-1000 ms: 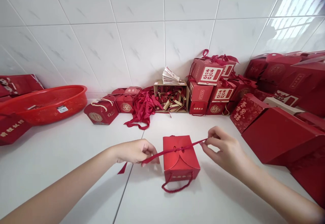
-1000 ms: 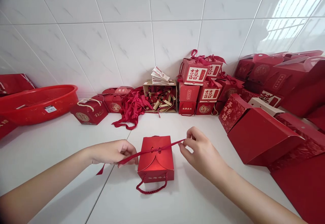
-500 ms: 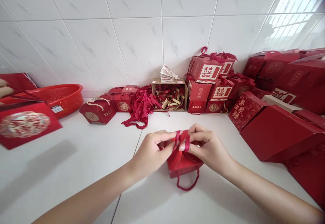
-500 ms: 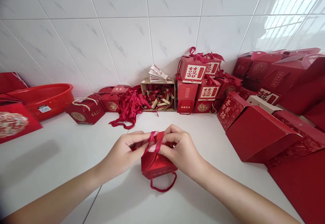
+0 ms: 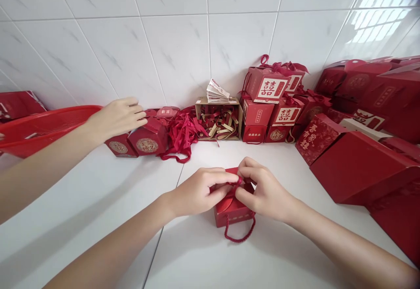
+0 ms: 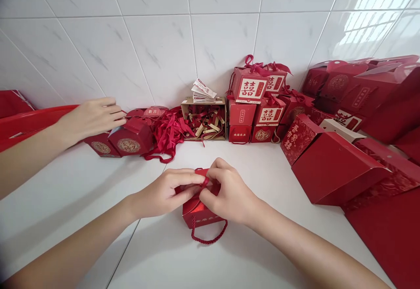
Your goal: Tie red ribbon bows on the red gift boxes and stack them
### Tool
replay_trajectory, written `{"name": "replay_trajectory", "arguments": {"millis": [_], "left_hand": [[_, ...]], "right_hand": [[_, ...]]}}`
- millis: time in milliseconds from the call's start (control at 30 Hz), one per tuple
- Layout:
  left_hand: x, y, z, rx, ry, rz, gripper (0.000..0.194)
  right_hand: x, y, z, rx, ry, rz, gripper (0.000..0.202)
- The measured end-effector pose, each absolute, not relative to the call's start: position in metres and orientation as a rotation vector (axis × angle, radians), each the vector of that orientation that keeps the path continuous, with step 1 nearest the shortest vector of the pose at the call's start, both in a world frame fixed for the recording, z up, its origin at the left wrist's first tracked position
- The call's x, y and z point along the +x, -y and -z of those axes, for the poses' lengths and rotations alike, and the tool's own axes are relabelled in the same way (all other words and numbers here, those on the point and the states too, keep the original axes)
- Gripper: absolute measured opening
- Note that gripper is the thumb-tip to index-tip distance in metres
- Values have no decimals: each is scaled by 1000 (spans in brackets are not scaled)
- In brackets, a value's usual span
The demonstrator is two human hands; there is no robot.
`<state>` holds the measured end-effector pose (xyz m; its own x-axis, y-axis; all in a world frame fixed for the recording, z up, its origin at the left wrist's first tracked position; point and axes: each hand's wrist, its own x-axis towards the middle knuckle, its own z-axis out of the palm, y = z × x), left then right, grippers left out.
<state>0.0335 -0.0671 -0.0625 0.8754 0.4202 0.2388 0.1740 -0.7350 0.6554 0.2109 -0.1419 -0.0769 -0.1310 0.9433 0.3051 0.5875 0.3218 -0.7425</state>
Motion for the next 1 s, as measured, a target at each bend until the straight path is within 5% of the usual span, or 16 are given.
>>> {"name": "replay_trajectory", "arguments": {"millis": [367, 700, 1000], "left_hand": [[37, 69, 72, 2244, -622, -663, 16], [9, 50, 39, 2485, -747, -285, 13], [19, 46, 57, 2409, -585, -366, 35]], "right_hand": [[216, 142, 76, -1367, 1835, -669, 7], [252, 148, 59, -1762, 2067, -558, 15], [250, 147, 63, -1728, 2074, -551, 12]]}}
